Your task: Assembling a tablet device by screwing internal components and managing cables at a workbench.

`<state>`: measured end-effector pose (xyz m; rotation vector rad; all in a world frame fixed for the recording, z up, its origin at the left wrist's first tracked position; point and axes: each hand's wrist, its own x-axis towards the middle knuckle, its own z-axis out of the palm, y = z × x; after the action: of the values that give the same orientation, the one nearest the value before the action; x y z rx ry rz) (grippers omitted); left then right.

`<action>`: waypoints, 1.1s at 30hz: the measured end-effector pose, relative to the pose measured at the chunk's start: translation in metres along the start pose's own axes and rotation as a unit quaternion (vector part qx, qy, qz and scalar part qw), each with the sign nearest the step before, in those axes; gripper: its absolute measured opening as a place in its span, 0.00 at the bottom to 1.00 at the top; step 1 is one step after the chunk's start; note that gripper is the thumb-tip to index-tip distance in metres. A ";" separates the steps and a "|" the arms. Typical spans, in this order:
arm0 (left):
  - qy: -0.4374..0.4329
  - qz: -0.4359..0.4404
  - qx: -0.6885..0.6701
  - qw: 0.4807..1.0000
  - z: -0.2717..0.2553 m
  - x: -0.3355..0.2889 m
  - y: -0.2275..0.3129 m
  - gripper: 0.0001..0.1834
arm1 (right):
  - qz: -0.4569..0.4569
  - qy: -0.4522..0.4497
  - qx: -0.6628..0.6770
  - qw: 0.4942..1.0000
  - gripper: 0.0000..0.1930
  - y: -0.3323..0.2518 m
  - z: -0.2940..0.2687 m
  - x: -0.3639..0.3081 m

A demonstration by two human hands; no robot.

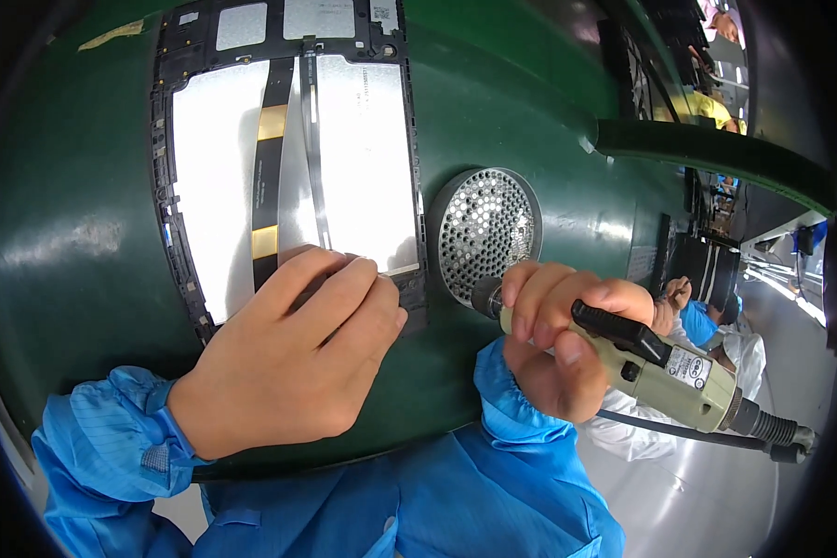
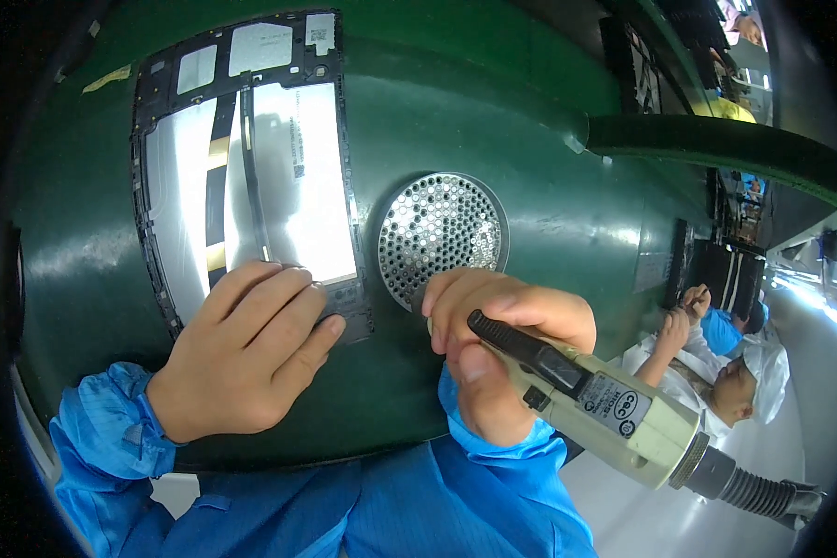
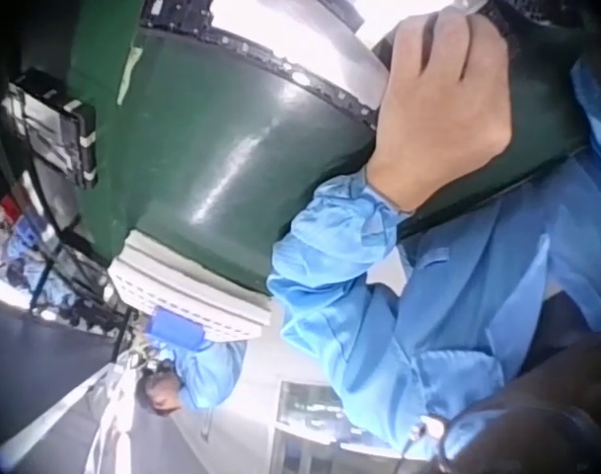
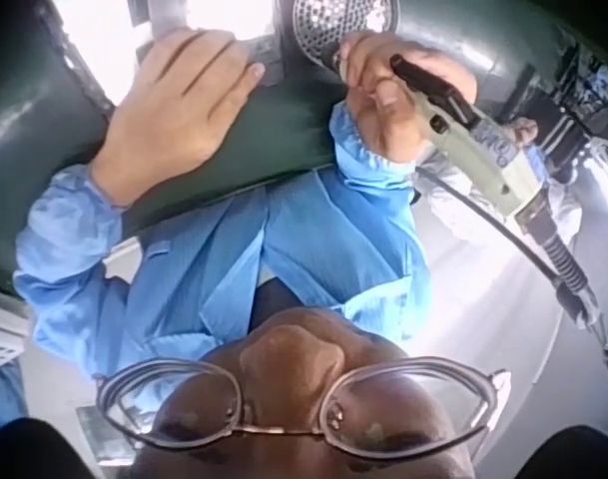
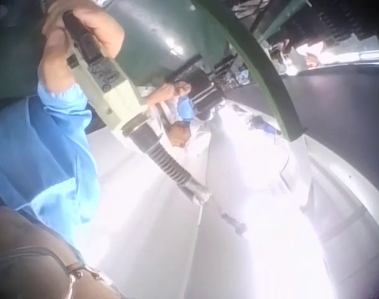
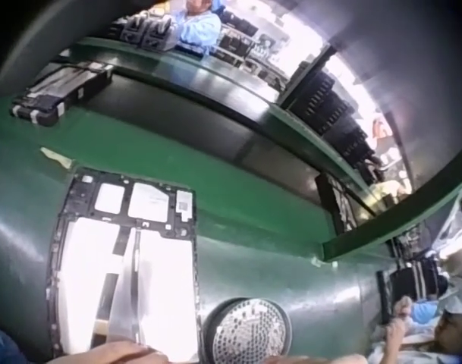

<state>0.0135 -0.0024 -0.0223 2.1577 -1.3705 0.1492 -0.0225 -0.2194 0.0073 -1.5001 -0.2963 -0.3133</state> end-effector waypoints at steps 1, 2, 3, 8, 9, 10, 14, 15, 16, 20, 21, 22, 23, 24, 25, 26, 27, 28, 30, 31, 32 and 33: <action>0.001 -0.002 0.000 1.000 0.000 -0.001 -0.001 0.13 | 0.001 -0.002 0.001 1.000 0.18 0.001 0.001 0.001; 0.002 -0.004 0.000 1.000 0.000 -0.002 -0.002 0.13 | 0.001 -0.003 -0.008 1.000 0.18 0.001 0.003 0.001; 0.005 -0.006 -0.001 1.000 0.000 -0.004 -0.003 0.13 | 0.002 -0.004 -0.017 1.000 0.17 0.002 0.006 0.002; -0.021 0.010 -0.029 0.999 -0.008 0.007 -0.007 0.12 | -0.012 0.020 -0.026 0.999 0.18 0.001 0.003 -0.002; -0.026 0.008 -0.049 0.998 -0.010 0.007 -0.009 0.12 | -0.015 0.025 -0.028 0.999 0.18 0.002 0.004 -0.001; -0.030 0.007 -0.070 0.997 -0.012 0.005 -0.011 0.12 | -0.016 0.023 -0.028 0.999 0.18 -0.001 0.005 0.000; -0.008 -0.006 -0.080 0.997 -0.005 0.000 -0.010 0.12 | -0.039 0.057 0.010 0.998 0.19 -0.023 0.011 0.001; -0.006 -0.001 -0.065 0.998 -0.004 -0.001 -0.009 0.11 | -0.054 0.085 0.025 0.995 0.19 -0.027 0.013 0.001; -0.004 0.009 -0.052 0.999 -0.004 -0.001 -0.009 0.11 | -0.054 0.087 0.023 0.994 0.19 -0.029 0.015 0.001; -0.015 0.015 -0.050 0.999 -0.007 0.001 -0.009 0.11 | -0.031 -0.010 -0.012 0.999 0.19 -0.025 0.024 -0.001; -0.020 0.013 -0.048 0.999 -0.006 0.000 -0.009 0.11 | -0.027 -0.014 -0.010 0.999 0.18 -0.023 0.026 -0.002; -0.025 0.010 -0.046 0.999 -0.006 0.001 -0.009 0.12 | -0.022 -0.019 -0.008 1.000 0.18 -0.022 0.026 -0.001; -0.024 0.008 -0.047 0.999 -0.005 0.001 -0.009 0.12 | -0.021 -0.015 -0.008 1.000 0.17 -0.023 0.027 -0.001; -0.024 0.005 -0.049 0.999 -0.004 0.002 -0.009 0.12 | -0.020 -0.017 -0.008 1.000 0.17 -0.023 0.026 -0.001; -0.024 0.002 -0.051 0.998 -0.004 0.002 -0.009 0.12 | -0.020 -0.017 -0.006 1.000 0.17 -0.023 0.026 -0.001; -0.025 0.001 -0.051 0.998 -0.004 0.002 -0.008 0.12 | -0.021 -0.017 -0.004 1.000 0.17 -0.023 0.026 -0.001; -0.026 -0.005 -0.057 0.998 -0.003 0.002 -0.008 0.12 | -0.020 -0.017 -0.003 1.000 0.17 -0.023 0.026 -0.001; -0.027 -0.010 -0.062 0.998 -0.002 0.002 -0.008 0.12 | -0.016 -0.020 0.002 1.000 0.17 -0.023 0.026 -0.001; -0.028 -0.015 -0.065 0.997 -0.003 0.002 -0.007 0.12 | -0.012 -0.022 0.006 1.000 0.17 -0.023 0.027 0.000; -0.030 -0.019 -0.068 0.997 -0.003 0.001 -0.007 0.12 | -0.015 -0.024 0.006 1.000 0.17 -0.021 0.027 0.000; -0.030 -0.020 -0.068 0.997 -0.003 0.001 -0.007 0.12 | -0.018 -0.027 0.005 0.999 0.17 -0.021 0.027 0.000; -0.032 -0.018 -0.065 0.997 -0.004 0.001 -0.007 0.12 | -0.017 -0.026 0.006 0.999 0.17 -0.020 0.027 -0.001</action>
<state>0.0210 0.0009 -0.0219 2.0920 -1.3385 -0.0225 -0.0308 -0.1935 0.0269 -1.4945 -0.3654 -0.3001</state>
